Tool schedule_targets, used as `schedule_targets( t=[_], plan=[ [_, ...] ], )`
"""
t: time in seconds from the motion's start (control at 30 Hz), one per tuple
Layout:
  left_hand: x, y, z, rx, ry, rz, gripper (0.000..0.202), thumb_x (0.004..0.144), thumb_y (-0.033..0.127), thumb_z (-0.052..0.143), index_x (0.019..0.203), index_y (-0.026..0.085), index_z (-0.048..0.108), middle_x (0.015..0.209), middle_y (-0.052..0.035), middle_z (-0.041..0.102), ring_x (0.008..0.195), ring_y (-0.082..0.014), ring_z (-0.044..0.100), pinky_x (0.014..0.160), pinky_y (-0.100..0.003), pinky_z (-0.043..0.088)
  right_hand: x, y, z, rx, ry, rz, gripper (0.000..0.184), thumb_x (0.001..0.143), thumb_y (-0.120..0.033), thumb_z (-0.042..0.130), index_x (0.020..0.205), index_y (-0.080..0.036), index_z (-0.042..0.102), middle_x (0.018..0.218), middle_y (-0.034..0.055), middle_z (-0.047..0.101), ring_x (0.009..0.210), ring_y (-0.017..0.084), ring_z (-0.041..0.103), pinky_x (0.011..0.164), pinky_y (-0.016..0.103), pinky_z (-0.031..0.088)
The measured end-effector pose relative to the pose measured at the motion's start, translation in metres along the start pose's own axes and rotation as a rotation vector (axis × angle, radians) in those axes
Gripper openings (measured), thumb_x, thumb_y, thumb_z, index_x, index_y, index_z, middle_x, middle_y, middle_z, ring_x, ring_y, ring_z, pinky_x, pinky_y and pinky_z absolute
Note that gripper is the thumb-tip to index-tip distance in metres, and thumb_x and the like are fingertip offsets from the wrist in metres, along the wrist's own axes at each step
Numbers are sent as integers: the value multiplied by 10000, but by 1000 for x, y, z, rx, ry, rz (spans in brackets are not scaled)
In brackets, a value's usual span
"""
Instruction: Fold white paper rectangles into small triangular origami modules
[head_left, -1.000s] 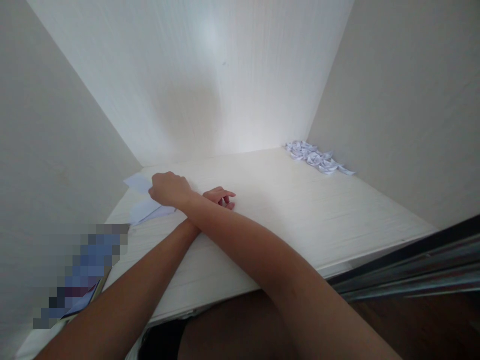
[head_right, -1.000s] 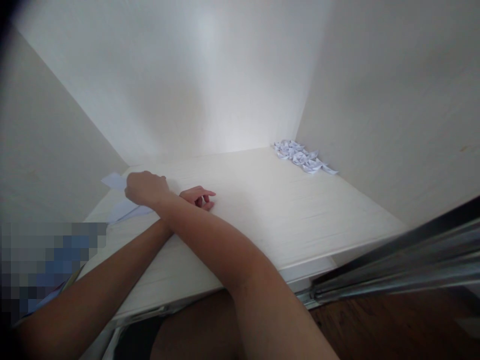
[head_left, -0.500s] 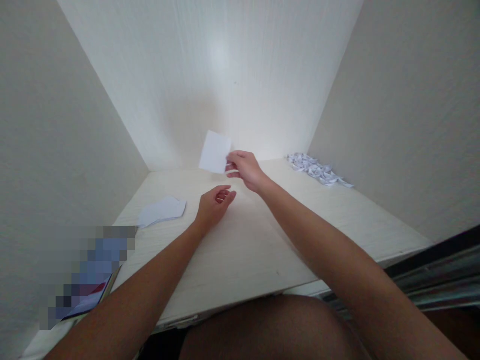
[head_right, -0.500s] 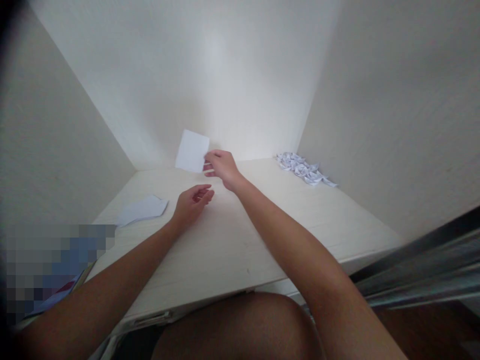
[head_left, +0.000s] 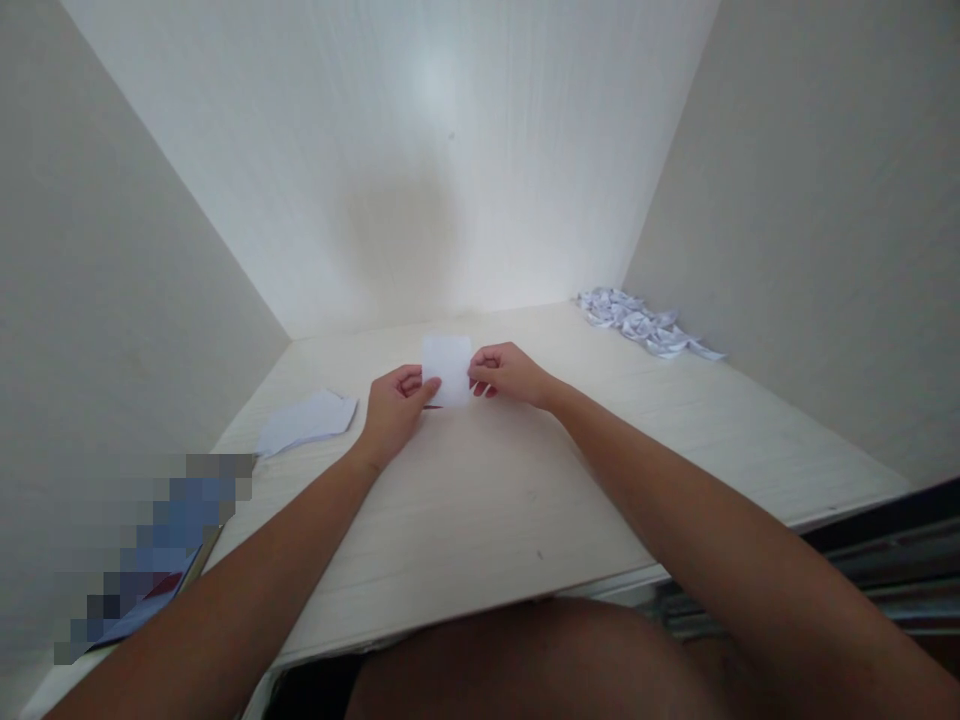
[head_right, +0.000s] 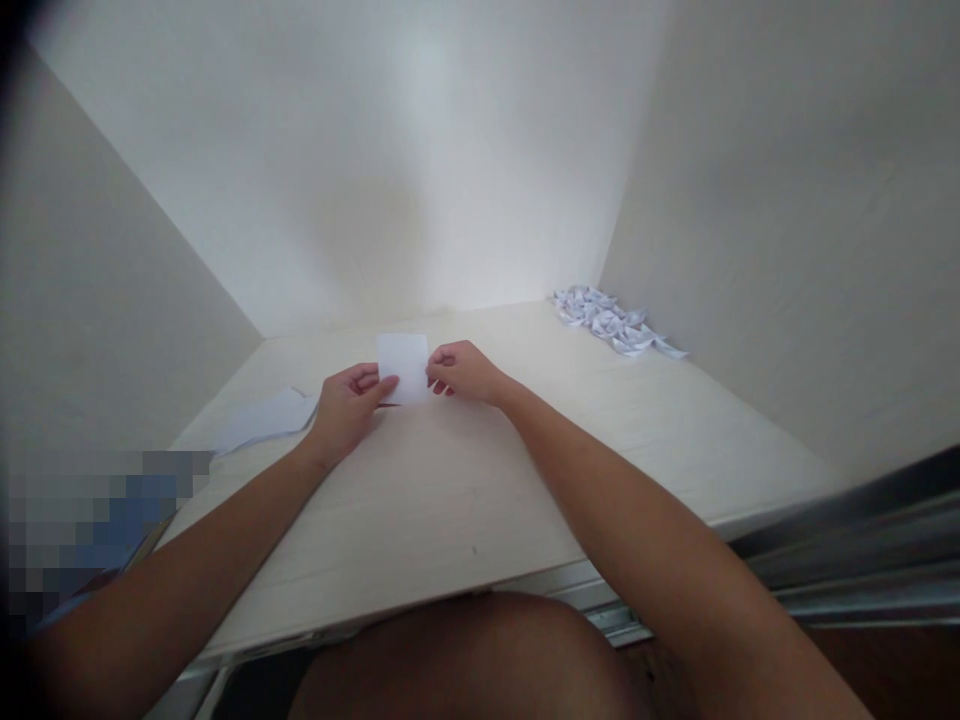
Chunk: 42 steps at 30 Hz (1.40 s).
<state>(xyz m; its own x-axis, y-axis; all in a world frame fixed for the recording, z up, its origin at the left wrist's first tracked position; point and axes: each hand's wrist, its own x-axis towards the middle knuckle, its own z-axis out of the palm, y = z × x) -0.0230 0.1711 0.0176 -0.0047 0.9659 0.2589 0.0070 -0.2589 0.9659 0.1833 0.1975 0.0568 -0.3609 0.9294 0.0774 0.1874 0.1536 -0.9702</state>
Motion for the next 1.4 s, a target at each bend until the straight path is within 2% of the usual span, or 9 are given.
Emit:
schedule_targets(
  t=[0.13, 0.27, 0.47, 0.53, 0.67, 0.97, 1.17, 1.3, 1.4],
  plan=[
    [-1, 0, 0, 12, -22, -25, 355, 721, 395, 823, 978, 169, 725, 822, -62, 795, 758, -248, 764, 713, -414, 648, -1, 1, 1, 23, 7, -37, 167, 871, -94, 677, 723, -160, 633, 638, -8, 691, 582, 85, 638, 557, 171, 505],
    [-1, 1, 0, 30, -27, 17, 459, 783, 360, 730, 1189, 157, 662, 823, -56, 780, 739, -223, 757, 707, -405, 651, 0, 5, 2, 33, 37, -58, 182, 858, -119, 695, 698, -158, 618, 612, -20, 657, 564, 78, 612, 559, 171, 501],
    [-1, 4, -8, 175, -94, 156, 825, 706, 166, 669, 1506, 253, 488, 1245, -128, 719, 840, -176, 749, 699, -335, 654, 4, 10, -6, 35, 67, -69, 187, 848, -123, 693, 683, -158, 614, 598, -12, 636, 550, 84, 607, 534, 172, 494],
    [-2, 7, -10, 256, -133, 213, 811, 686, 153, 725, 1469, 283, 562, 1323, -119, 684, 941, -193, 734, 705, -308, 652, 5, 10, -7, 42, 85, -66, 164, 842, -131, 700, 698, -158, 627, 610, -8, 643, 559, 89, 612, 534, 177, 502],
    [-3, 13, -11, 356, -172, 305, 440, 703, 273, 828, 1141, 256, 791, 1261, -86, 706, 1054, -236, 698, 789, -356, 670, 4, 7, -8, 44, 95, -50, 126, 829, -126, 693, 715, -154, 649, 650, 4, 669, 594, 102, 635, 556, 191, 520],
    [-7, 14, -3, 316, -63, 323, 259, 784, 459, 816, 826, 204, 816, 1159, -99, 713, 1008, -238, 694, 673, -279, 655, -1, 6, -3, 4, -30, -65, 180, 788, -99, 736, 643, -146, 640, 588, -12, 647, 519, 81, 575, 527, 177, 446],
    [-6, 11, -1, 137, 36, 257, 328, 847, 493, 763, 918, 173, 778, 1005, -53, 742, 845, -178, 697, 745, -359, 698, -8, -3, -3, 182, -40, -66, 261, 974, -477, 593, 1068, -236, 564, 1042, 51, 719, 752, 151, 754, 665, 283, 610],
    [-6, 8, 1, 47, 85, 204, 343, 826, 478, 787, 929, 153, 749, 912, -34, 740, 775, -162, 701, 763, -387, 702, -10, -6, -1, 198, -54, -96, 271, 807, -345, 813, 944, -208, 623, 1009, 25, 718, 867, 139, 715, 738, 260, 613],
    [-7, 10, 4, 7, 80, 186, 362, 784, 455, 822, 943, 146, 723, 931, -41, 734, 794, -171, 716, 738, -381, 702, -5, 0, 5, 178, -13, -111, 167, 806, -286, 800, 827, -164, 689, 847, 16, 705, 781, 109, 663, 691, 211, 585]
  ],
)
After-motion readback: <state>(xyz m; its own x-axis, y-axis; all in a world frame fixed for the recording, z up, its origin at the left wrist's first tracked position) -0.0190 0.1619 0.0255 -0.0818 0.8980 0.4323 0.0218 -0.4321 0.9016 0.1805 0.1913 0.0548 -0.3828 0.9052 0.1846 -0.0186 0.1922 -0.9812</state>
